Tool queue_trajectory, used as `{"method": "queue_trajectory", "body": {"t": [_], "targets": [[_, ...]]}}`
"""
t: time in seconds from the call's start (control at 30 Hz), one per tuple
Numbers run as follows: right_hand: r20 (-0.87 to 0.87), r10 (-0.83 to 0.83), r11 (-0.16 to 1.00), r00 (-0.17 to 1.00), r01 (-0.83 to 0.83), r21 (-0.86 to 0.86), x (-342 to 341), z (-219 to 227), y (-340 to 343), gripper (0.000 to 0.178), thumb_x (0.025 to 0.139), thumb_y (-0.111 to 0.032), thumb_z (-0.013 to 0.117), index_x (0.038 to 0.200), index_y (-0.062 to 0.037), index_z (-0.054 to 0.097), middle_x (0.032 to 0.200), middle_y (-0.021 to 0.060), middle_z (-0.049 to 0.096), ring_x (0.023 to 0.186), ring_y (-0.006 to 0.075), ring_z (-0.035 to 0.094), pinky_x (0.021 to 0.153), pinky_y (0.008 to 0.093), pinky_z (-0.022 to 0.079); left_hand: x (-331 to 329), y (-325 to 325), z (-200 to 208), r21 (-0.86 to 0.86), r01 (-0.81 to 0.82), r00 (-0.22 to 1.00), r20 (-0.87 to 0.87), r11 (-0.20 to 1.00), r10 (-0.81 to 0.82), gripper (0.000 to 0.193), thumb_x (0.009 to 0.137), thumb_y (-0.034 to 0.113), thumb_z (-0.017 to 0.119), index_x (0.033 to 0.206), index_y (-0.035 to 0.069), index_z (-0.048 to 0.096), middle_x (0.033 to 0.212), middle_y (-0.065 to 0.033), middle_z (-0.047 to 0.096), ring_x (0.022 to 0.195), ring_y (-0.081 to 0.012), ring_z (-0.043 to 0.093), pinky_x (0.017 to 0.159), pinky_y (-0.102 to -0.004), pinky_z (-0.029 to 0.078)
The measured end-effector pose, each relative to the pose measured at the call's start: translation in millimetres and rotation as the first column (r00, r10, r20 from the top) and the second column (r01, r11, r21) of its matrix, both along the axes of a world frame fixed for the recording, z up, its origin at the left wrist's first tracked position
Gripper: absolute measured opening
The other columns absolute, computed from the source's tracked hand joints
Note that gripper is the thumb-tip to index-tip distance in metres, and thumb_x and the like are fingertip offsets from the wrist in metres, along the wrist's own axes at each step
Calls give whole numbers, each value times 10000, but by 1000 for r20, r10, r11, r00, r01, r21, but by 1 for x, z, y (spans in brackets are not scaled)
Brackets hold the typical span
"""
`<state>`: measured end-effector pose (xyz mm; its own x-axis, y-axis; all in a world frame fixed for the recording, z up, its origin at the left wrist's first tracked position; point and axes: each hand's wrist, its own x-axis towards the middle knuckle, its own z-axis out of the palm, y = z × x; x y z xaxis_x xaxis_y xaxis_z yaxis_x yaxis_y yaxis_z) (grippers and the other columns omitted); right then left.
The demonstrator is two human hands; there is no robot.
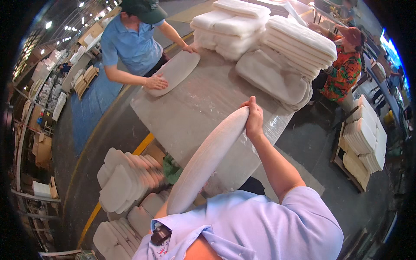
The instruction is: The person inserts white foam inserts into gray fabric covers, aligns edges, and places the finished cushions onto a stack. The person repeats this process for multiple cushions at a work table.
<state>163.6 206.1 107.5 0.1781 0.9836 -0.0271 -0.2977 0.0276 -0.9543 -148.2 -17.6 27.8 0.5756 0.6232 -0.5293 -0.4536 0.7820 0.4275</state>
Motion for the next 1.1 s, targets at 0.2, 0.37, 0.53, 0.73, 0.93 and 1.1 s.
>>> {"method": "queue_trajectory", "body": {"t": [0.2, 0.37, 0.53, 0.73, 0.93, 1.1], "targets": [[-181, 4, 999, 983, -11, -38, -10, -15, -29, 629, 1072, -570, 584, 854, 9, 694, 762, 85, 646, 693, 174, 603, 656, 328, 491, -24, 8, -13, 437, 373, 537, -821, 818, 194, 675, 1091, 556, 558, 1473, 2, 607, 1381, -128, 700, 1230, -193, 654, 1098, -344, 496], [125, -82, 970, 989, 108, -216, 67, -84, -47, 583, 1076, -515, 593, 809, -6, 695, 790, 108, 673, 730, 195, 626, 706, 332, 497, -10, 5, 42, 493, 156, 809, -560, 856, 176, 611, 1136, 505, 487, 1531, 47, 575, 1490, -107, 635, 1403, -210, 535, 1209, -344, 373], [101, 110, 978, 989, -90, -186, 29, -90, -66, 406, 1068, -314, 541, 846, -16, 705, 898, 106, 709, 902, 220, 652, 879, 354, 506, 6, -92, 5, 429, 37, 794, -561, 903, 234, 564, 1152, 485, 444, 1500, 78, 621, 1507, -65, 636, 1403, -199, 546, 1208, -342, 366], [133, 383, 921, 914, -367, -130, 46, -94, -45, 457, 1125, -400, 516, 944, -23, 700, 951, 99, 708, 939, 201, 652, 902, 366, 510, 8, -134, -43, 356, -436, 525, -646, 827, 554, 502, 1130, 439, 489, 1334, 51, 735, 1333, -111, 731, 1272, -200, 644, 1106, -358, 473], [515, 743, 606, 427, -755, -248, 46, -27, -14, 513, 1057, -498, 618, 1108, 2, 716, 1037, 79, 688, 963, 212, 621, 930, 351, 484, 71, -190, -48, 88, -906, 385, -228, 413, 894, 508, 1107, 524, 507, 1432, 160, 648, 1329, -64, 693, 1199, -225, 659, 1077, -409, 499], [843, 504, 97, -188, -958, -271, 1, 45, -40, 656, 748, -280, 934, 1307, -53, 676, 1239, 165, 706, 1104, 343, 688, 1001, 434, 526, 113, -171, -51, 107, -985, 119, -173, 138, 978, 529, 1067, 628, 516, 1430, 254, 607, 1362, -29, 654, 1188, -254, 648, 1043, -453, 489]]}}
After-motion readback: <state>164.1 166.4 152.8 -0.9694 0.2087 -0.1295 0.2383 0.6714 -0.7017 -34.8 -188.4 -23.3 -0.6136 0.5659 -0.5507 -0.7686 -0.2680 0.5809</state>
